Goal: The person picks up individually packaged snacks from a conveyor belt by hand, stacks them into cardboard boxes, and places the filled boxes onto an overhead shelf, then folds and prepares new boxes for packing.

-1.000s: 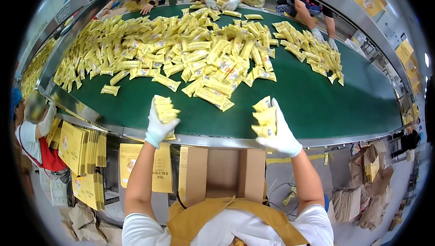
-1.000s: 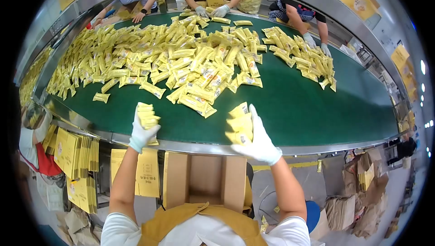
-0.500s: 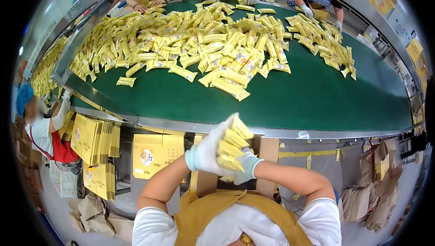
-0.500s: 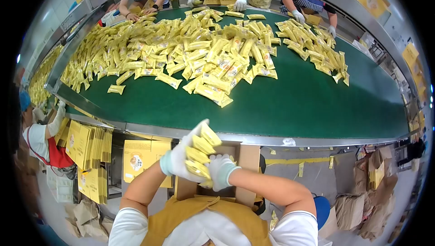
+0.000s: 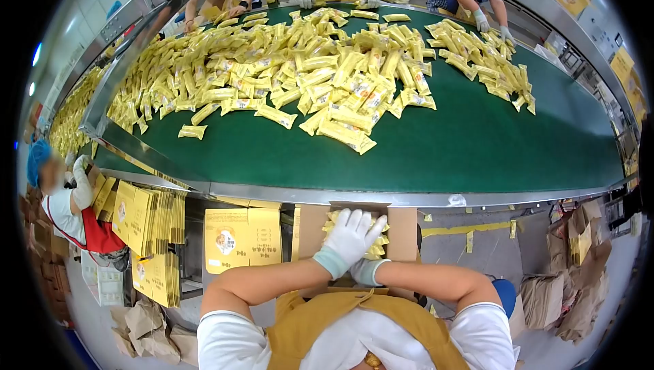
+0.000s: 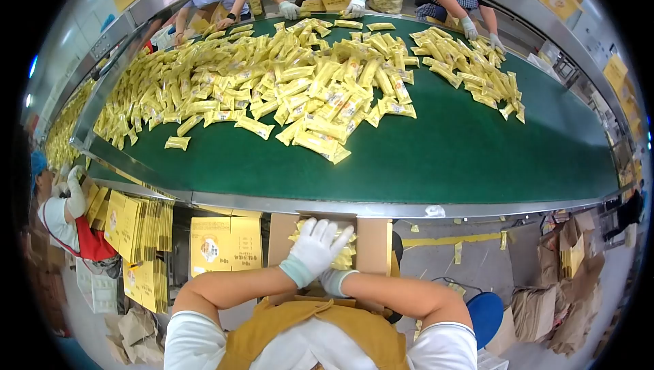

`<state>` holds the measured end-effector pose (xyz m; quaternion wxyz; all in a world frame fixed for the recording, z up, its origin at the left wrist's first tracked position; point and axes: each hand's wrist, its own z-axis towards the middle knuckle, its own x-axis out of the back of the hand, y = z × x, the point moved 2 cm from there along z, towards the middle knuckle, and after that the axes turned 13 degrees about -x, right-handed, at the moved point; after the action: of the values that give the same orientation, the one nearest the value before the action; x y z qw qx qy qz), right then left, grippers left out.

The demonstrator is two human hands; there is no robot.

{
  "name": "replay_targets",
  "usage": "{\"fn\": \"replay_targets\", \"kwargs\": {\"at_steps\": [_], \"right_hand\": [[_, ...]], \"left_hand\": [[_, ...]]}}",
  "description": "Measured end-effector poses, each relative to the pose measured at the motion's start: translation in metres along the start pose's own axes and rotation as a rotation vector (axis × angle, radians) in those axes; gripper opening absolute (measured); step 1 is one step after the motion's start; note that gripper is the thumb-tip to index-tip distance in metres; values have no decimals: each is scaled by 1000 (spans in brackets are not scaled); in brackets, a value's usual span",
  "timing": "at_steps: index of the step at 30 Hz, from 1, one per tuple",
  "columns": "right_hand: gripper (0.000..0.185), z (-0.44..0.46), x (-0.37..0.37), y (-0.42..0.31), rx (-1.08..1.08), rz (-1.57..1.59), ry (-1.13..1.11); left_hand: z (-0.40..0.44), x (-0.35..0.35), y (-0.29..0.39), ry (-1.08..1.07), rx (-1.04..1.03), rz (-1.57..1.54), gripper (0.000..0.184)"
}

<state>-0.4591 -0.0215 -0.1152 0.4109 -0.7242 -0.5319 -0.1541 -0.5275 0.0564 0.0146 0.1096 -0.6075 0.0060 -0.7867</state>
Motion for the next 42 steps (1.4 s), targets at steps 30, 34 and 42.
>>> {"fn": "replay_targets", "kwargs": {"at_steps": [30,34,42], "right_hand": [[51,114,392,63,-114,-287,919],[61,148,403,68,-443,-78,796],[57,131,367,112,-609,98,755]], "left_hand": [[120,-65,-240,-138,632,-378,110],[137,-90,-236,-267,610,-216,106],[77,-88,-243,-154,426,-267,71]]}}
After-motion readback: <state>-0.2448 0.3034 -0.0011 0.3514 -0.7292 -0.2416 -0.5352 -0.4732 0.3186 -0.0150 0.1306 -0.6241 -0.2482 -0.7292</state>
